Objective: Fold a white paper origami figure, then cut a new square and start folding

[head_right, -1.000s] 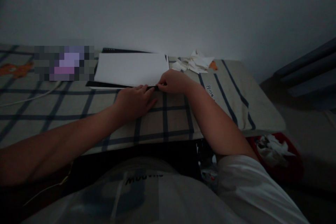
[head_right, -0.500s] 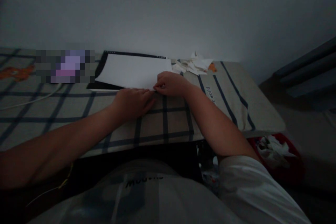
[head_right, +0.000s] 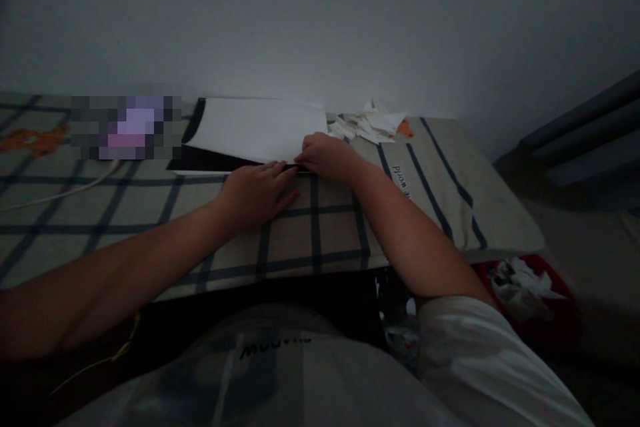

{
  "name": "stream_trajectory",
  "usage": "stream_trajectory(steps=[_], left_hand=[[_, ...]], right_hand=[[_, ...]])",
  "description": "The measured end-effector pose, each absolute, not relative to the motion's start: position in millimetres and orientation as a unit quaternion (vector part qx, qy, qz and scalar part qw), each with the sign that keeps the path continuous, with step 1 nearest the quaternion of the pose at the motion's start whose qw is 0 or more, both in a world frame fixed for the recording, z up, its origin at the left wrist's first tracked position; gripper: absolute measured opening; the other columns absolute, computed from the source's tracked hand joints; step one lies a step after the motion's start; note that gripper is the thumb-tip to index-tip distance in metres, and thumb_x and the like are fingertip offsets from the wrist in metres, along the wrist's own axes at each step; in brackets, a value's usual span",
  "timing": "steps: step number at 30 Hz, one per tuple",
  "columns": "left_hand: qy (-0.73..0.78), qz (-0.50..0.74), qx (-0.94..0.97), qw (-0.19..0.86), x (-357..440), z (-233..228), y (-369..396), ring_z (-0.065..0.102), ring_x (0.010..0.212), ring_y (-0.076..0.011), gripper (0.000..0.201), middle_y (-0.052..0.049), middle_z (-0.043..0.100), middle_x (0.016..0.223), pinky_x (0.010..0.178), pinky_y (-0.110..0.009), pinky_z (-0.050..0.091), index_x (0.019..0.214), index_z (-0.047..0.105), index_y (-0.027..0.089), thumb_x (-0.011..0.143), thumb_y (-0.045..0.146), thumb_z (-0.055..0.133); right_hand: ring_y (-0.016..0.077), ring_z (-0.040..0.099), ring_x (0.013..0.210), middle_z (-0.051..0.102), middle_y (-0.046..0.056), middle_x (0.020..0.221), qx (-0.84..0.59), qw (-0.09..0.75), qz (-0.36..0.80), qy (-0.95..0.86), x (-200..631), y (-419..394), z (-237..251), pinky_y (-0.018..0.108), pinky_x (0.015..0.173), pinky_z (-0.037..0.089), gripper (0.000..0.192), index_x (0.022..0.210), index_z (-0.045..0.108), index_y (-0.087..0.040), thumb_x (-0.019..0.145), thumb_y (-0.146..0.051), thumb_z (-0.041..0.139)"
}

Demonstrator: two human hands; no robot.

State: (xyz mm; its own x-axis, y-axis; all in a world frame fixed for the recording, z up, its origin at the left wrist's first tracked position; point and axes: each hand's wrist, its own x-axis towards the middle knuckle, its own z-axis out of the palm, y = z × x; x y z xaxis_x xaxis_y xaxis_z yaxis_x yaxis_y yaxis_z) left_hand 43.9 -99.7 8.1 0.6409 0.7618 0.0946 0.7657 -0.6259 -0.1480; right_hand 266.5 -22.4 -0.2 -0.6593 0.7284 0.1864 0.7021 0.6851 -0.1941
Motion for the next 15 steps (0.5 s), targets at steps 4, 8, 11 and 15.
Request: stream_trajectory(steps=[4,8,11,15], left_hand=[[-0.422,-0.009,-0.903,0.080,43.5,7.6,-99.0,0.068,0.137,-0.0348,0.054,-0.021,0.065,0.155,0.098,-0.044,0.057,0.153,0.062,0.012,0.114,0.044,0.044],[-0.427,-0.014,-0.901,0.074,44.6,7.2,-99.7,0.068,0.138,-0.0368,0.053,-0.022,0.065,0.156,0.103,-0.047,0.057,0.153,0.062,0.012,0.113,0.043,0.046],[-0.436,-0.021,-0.897,0.073,45.5,7.6,-101.0,0.070,0.135,-0.0369,0.054,-0.022,0.067,0.153,0.103,-0.048,0.057,0.152,0.063,0.012,0.113,0.043,0.047],[-0.454,-0.027,-0.887,0.081,45.8,8.2,-102.4,0.073,0.128,-0.0359,0.055,-0.022,0.072,0.144,0.097,-0.046,0.056,0.155,0.061,0.012,0.111,0.044,0.048]], right_hand=[[0.0236,0.062,0.103,0.076,0.012,0.110,-0.397,0.120,0.039,-0.909,262.9,-27.1,3.2,0.035,0.086,0.042,0.029,0.117,0.086,-0.019,0.101,-0.022,0.062],[0.0253,0.061,0.105,0.076,0.013,0.111,-0.397,0.094,0.020,-0.913,255.9,-33.6,6.7,0.034,0.084,0.042,0.028,0.111,0.086,-0.017,0.099,-0.020,0.061],[0.0248,0.061,0.103,0.076,0.014,0.111,-0.408,0.072,0.011,-0.910,251.8,-36.6,9.2,0.034,0.084,0.042,0.027,0.107,0.085,-0.016,0.098,-0.020,0.060],[0.0239,0.061,0.103,0.076,0.014,0.112,-0.418,0.048,0.009,-0.907,250.8,-38.3,12.7,0.034,0.084,0.042,0.026,0.105,0.085,-0.015,0.099,-0.018,0.060]])
